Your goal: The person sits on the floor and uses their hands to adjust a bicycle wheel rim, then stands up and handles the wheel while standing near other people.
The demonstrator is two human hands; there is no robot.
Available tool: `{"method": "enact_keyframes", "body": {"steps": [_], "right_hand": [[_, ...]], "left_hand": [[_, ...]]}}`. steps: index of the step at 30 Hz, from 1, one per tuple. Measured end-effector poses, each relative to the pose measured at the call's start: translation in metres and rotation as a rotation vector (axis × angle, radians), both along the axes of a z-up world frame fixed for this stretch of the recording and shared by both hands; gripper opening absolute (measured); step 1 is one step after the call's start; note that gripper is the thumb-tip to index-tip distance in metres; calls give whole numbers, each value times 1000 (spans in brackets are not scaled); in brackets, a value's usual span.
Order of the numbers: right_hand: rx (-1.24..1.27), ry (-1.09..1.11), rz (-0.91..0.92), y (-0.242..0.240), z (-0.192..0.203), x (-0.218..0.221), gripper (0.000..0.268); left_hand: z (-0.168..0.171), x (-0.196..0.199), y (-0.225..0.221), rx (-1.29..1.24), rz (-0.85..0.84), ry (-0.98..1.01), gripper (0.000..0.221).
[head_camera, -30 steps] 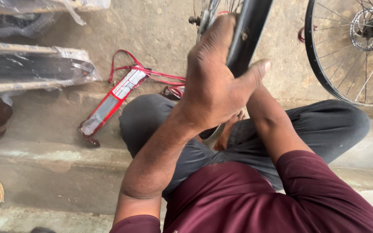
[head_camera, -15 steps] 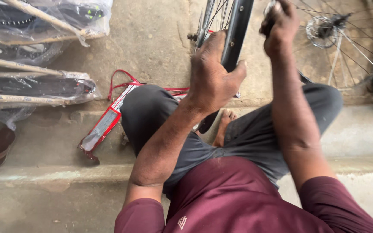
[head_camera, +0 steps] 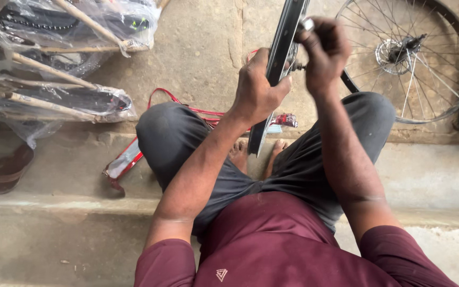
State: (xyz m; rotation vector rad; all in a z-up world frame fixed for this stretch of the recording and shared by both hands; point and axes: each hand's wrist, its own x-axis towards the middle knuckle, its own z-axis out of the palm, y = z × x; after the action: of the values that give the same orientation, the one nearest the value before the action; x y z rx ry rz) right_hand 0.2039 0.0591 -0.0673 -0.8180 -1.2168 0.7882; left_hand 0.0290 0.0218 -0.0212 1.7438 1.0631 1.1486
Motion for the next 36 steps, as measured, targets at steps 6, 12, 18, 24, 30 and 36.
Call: {"method": "enact_keyframes", "body": {"steps": [6, 12, 18, 24, 30, 36], "right_hand": [[131, -106, 118, -7, -22, -22, 14], [-215, 182, 256, -8, -24, -16, 16], [-215, 131, 440, 4, -7, -13, 24], [-405, 162, 441, 5, 1, -10, 33], [-528, 326, 751, 11, 8, 20, 31], [-204, -145, 527, 4, 20, 19, 35]], "left_hand": [[2, -10, 12, 142, 104, 284, 63], [-3, -14, 25, 224, 55, 199, 91], [-13, -16, 31, 185, 14, 159, 90], [-7, -11, 30, 144, -16, 116, 98], [1, -7, 22, 119, -80, 101, 98], [-1, -5, 21, 148, -45, 105, 95]]}}
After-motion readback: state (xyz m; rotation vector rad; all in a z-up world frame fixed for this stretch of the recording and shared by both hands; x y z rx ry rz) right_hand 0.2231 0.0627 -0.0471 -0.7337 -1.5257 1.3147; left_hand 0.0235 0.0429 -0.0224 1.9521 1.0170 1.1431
